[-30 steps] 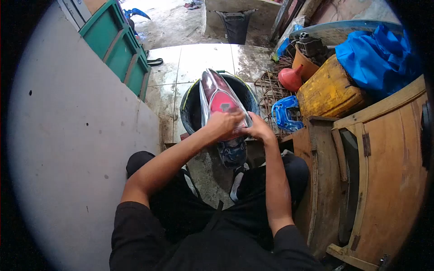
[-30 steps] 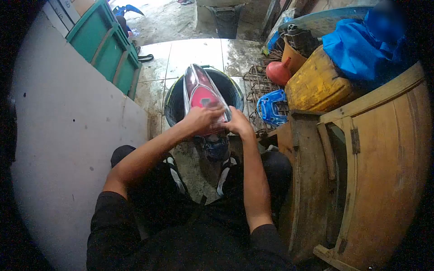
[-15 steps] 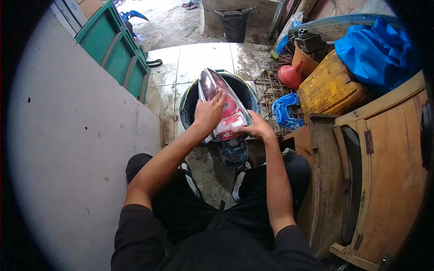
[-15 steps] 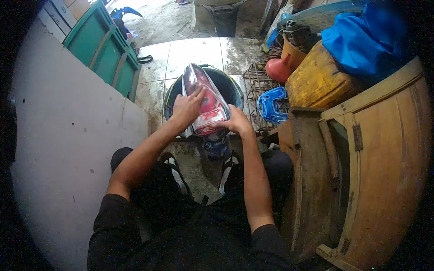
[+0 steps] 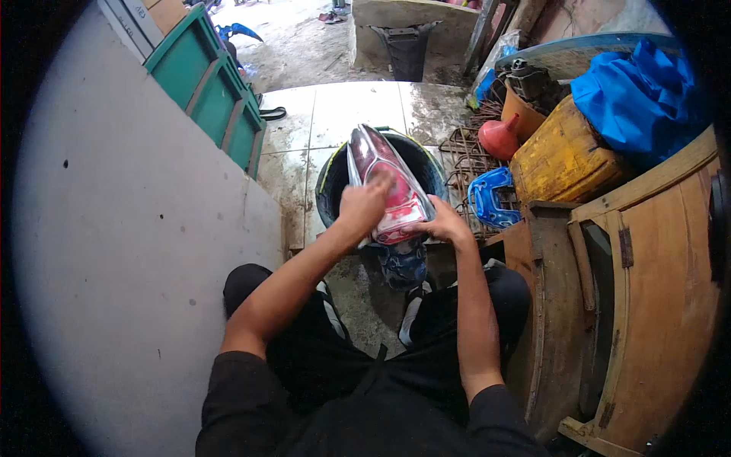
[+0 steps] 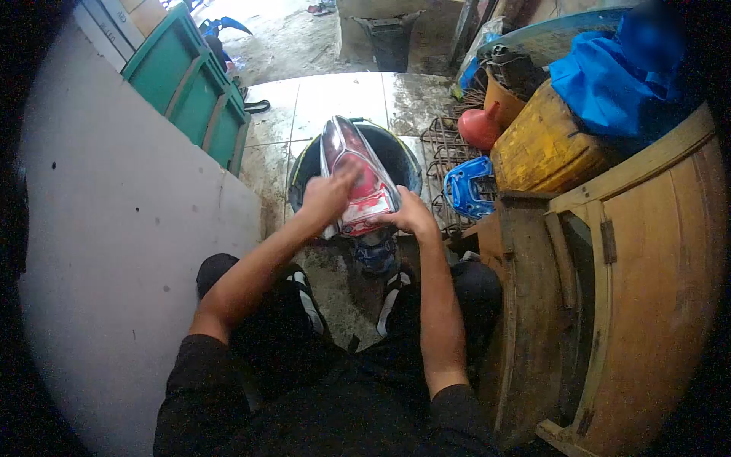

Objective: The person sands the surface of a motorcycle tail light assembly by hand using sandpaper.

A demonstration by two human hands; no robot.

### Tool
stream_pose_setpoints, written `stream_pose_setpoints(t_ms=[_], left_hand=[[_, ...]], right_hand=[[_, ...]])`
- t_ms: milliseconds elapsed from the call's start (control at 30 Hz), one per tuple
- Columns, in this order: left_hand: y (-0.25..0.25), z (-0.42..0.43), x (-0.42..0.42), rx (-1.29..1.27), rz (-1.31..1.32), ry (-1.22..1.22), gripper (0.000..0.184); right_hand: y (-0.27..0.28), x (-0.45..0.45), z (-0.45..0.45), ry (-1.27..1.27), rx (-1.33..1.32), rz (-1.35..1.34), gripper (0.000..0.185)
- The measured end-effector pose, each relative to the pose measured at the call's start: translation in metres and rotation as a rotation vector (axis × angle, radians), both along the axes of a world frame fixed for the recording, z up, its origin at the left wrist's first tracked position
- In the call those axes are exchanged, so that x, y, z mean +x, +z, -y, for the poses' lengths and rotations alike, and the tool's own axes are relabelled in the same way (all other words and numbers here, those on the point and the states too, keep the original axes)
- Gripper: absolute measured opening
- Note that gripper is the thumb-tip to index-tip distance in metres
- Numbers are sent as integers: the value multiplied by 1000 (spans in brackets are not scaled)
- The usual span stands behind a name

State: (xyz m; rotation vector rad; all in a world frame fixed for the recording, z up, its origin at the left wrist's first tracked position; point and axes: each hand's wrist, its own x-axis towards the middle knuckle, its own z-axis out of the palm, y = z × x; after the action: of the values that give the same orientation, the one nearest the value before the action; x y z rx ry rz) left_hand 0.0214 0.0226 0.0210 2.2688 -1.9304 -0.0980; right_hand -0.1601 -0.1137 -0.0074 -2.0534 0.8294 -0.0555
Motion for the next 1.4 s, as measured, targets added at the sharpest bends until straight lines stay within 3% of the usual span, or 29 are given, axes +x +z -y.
stream_pose_setpoints(t_ms=[33, 100, 133, 200, 233, 300, 367, 433, 467, 500, 567, 600, 733, 800, 833, 900, 967, 1033, 1067, 1200, 1233, 1300, 1333, 1367, 1400], left_hand=[[-1, 3, 4, -55, 34, 201, 59], [-2, 6, 2, -98, 15, 170, 59], [7, 8, -7, 174, -2, -1, 59], [-5, -8, -15, 52, -30, -268, 61], [-8, -8, -10, 58, -31, -258, 61], [-10, 2, 5, -81, 81, 203, 63], [-8, 5, 11, -155, 91, 187, 66], [19, -2, -5, 311, 45, 5, 67], [16, -8, -9, 261, -110, -156, 64], [9, -5, -3, 259, -107, -151, 64], [-11, -3, 9, 46, -20, 62, 64], [1, -2, 12, 21, 12, 212, 63], [2, -7, 1, 79, 28, -43, 61], [-8, -14, -11, 76, -89, -293, 62], [-9, -11, -6, 74, -88, -288, 62], [0, -1, 3, 17, -99, 123, 61], [14, -5, 0, 42, -15, 142, 59], [16, -5, -13, 344, -134, -69, 63], [15, -4, -12, 345, -132, -71, 63], [8, -4, 1, -38, -140, 225, 56], [1, -6, -1, -37, -140, 224, 56], [-9, -6, -6, -10, -87, 62, 59], [0, -5, -11, 317, -82, -83, 61], [-16, -16, -19, -66, -106, -215, 63], [0, -14, -19, 61, -98, -106, 64]], right_hand=[[1, 0, -2, -9, 51, 10, 92], [3, -3, -6, -48, 119, 15, 90], [2, -4, -5, -35, 27, 18, 90], [-1, -3, -2, -15, -62, 22, 90], [-4, -3, 1, -17, -42, 25, 91], [-9, 0, -4, -12, -16, 27, 91], [-2, -2, -2, -4, 22, 2, 95], [-18, -6, 5, -14, -60, 0, 100], [-18, -5, 6, -6, -52, -12, 101], [-19, -3, 6, 8, -42, -25, 102], [-19, -1, 8, 15, 40, 8, 100], [-19, -1, 6, -1, 63, 21, 99], [-19, -6, 5, -16, 53, 29, 97], [-27, -3, 7, 7, 36, 34, 95], [-27, -1, 9, 13, 34, 35, 95], [-25, -2, 8, 25, 25, 21, 97], [-21, -5, 3, 9, 1, 11, 99], [-13, -5, 3, -11, -28, 6, 101], [-10, -4, 2, -11, -31, -9, 102], [-12, -1, 3, 1, -10, -10, 104], [-9, -1, 1, 0, 1, -1, 104], [-7, -3, 2, -10, -37, -2, 101], [-11, -3, 3, -3, -23, -7, 99], [-15, -4, 4, 5, -10, -13, 97], [6, -2, -1, 24, 26, -13, 95]])
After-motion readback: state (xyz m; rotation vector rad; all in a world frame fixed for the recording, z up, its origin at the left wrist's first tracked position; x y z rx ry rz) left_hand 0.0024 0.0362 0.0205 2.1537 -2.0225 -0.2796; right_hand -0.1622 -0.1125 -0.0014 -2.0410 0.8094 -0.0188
